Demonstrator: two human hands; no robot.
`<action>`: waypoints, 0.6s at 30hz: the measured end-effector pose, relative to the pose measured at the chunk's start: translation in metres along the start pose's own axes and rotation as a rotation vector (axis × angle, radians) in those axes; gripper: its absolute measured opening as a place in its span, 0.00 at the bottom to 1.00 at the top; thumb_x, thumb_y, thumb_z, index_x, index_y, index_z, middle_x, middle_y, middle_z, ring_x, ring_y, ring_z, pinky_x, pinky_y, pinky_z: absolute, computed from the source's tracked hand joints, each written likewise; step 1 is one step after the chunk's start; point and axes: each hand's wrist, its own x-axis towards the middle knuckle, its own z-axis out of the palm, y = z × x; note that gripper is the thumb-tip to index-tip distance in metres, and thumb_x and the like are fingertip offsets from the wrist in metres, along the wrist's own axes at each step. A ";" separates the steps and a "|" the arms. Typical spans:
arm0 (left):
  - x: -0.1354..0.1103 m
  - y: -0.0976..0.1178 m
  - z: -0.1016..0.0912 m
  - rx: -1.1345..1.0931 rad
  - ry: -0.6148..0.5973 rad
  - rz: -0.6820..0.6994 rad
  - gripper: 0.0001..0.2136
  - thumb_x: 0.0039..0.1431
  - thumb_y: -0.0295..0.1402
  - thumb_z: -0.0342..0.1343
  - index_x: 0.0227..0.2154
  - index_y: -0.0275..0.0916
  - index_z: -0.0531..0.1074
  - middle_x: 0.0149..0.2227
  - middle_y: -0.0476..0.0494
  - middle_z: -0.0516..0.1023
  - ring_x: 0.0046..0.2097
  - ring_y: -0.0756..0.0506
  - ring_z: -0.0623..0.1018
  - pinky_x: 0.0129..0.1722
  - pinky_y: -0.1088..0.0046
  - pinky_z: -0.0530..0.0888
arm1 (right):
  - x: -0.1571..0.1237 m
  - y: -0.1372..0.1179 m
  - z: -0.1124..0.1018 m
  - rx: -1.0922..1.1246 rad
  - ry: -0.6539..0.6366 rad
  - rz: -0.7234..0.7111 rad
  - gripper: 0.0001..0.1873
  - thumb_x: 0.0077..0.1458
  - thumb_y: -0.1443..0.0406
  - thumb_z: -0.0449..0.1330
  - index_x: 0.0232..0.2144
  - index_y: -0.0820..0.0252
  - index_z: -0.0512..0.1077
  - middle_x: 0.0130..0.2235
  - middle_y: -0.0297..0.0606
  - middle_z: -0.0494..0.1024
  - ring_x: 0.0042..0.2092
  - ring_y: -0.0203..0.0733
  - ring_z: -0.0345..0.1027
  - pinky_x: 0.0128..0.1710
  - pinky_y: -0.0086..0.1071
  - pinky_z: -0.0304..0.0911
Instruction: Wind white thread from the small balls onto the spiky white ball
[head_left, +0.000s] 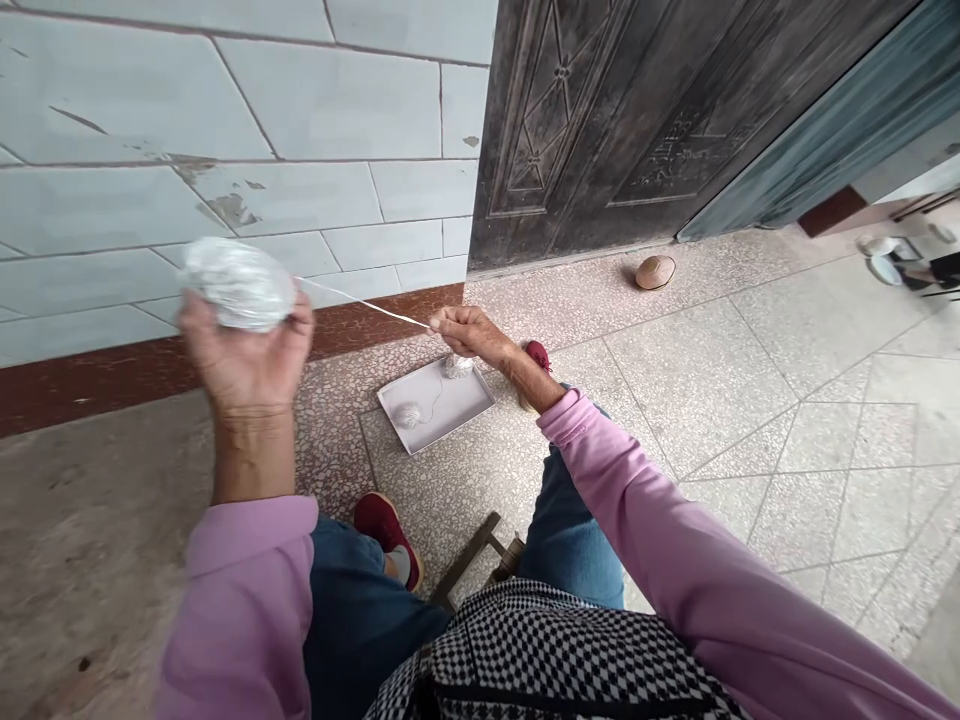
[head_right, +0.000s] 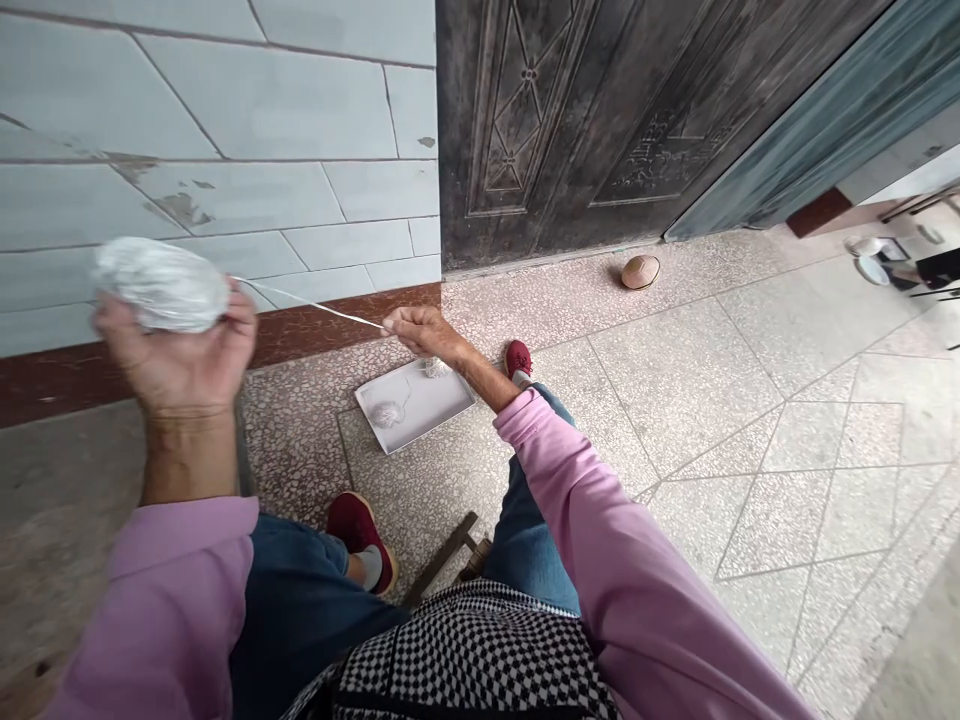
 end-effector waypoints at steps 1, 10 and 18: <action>0.005 0.013 -0.015 0.013 0.074 0.071 0.48 0.35 0.69 0.92 0.47 0.48 0.73 0.60 0.49 0.86 0.68 0.44 0.80 0.54 0.80 0.84 | -0.001 -0.002 -0.006 0.012 0.014 0.014 0.32 0.76 0.39 0.82 0.41 0.52 0.72 0.27 0.21 0.60 0.28 0.34 0.49 0.27 0.32 0.43; -0.036 0.113 -0.132 0.395 0.499 0.132 0.43 0.34 0.69 0.80 0.44 0.52 0.63 0.70 0.57 0.87 0.90 0.38 0.67 0.69 0.53 0.87 | -0.004 -0.003 -0.083 -0.109 0.402 0.065 0.26 0.81 0.61 0.76 0.35 0.51 0.65 0.25 0.16 0.51 0.27 0.32 0.39 0.27 0.26 0.44; -0.044 0.115 -0.144 0.315 0.486 0.163 0.49 0.33 0.70 0.81 0.40 0.47 0.54 0.64 0.52 0.88 0.80 0.37 0.76 0.54 0.64 0.88 | -0.001 0.024 -0.079 -0.395 0.400 0.185 0.25 0.66 0.77 0.77 0.25 0.55 0.72 0.23 0.29 0.71 0.28 0.37 0.65 0.37 0.32 0.69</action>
